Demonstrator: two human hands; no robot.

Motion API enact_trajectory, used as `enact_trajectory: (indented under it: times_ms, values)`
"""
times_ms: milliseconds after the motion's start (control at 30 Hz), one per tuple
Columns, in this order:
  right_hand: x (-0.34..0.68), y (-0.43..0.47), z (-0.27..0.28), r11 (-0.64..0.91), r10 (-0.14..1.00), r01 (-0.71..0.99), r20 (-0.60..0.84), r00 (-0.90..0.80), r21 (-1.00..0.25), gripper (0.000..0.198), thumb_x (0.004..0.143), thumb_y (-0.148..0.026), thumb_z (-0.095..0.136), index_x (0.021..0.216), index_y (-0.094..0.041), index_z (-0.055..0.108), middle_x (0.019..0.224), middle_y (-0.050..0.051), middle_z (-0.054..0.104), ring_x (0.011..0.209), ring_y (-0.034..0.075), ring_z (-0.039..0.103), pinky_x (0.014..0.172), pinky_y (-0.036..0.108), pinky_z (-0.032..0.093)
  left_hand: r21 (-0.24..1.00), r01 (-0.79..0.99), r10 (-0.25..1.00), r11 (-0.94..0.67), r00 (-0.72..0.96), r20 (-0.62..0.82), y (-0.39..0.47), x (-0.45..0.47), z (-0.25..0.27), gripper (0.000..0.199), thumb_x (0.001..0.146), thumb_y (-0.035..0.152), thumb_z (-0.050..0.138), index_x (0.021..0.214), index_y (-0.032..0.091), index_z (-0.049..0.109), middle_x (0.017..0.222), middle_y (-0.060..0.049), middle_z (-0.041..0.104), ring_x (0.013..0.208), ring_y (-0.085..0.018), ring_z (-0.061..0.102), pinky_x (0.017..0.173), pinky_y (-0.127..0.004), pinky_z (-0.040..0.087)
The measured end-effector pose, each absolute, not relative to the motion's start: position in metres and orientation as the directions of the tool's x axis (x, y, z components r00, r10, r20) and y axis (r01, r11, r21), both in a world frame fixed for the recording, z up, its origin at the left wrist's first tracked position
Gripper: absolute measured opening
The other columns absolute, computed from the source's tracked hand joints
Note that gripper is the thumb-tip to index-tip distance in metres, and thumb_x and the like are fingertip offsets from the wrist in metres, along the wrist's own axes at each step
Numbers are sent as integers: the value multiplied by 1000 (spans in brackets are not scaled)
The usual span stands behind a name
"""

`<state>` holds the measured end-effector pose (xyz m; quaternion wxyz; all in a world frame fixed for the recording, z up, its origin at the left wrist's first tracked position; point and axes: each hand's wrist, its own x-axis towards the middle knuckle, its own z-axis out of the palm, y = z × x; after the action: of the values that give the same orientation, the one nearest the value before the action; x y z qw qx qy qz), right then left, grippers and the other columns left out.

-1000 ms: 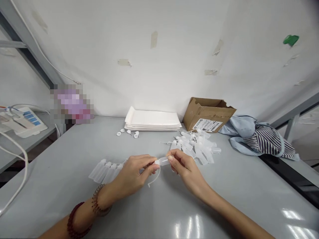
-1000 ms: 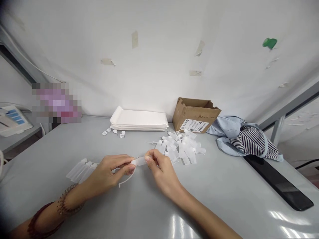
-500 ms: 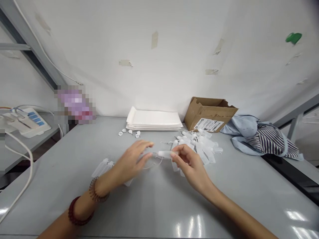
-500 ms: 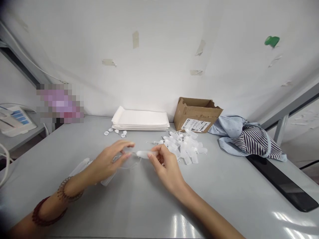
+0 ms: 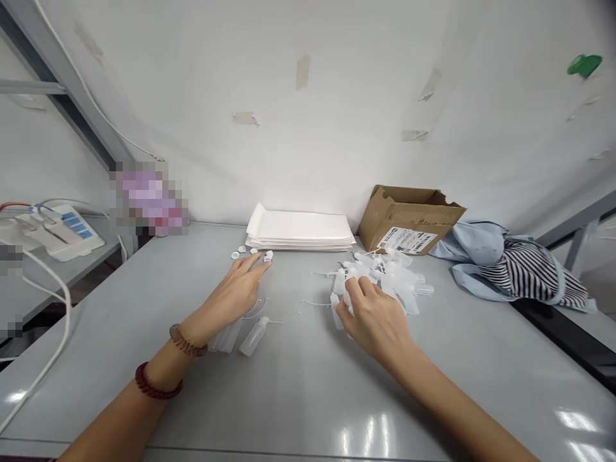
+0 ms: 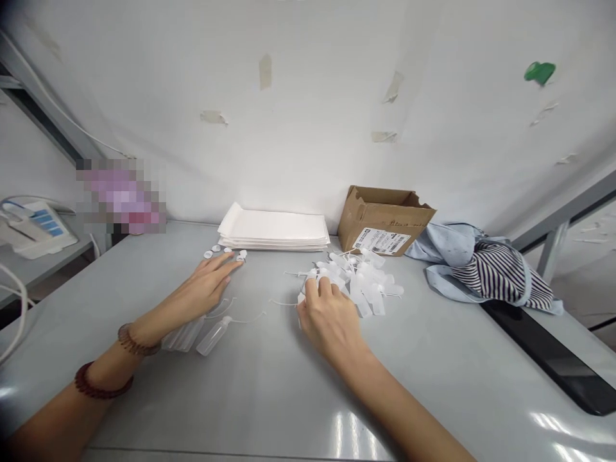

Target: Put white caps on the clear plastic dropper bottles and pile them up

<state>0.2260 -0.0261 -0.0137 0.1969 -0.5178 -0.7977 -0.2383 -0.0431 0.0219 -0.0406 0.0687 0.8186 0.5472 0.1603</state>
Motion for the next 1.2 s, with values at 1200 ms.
enact_trajectory:
  times_ms: [1200]
  values:
    - [130,-47,-38,715,699,652,273,-661,-252,25,84,-33,60,95,-11,57,94,13,55,86,26,51,72,38,47,391,808,891,-440,340,300,27,-36,-24,33,89,20,35,105,16,64,110,-9,65,108,-24,56,97,-40,44]
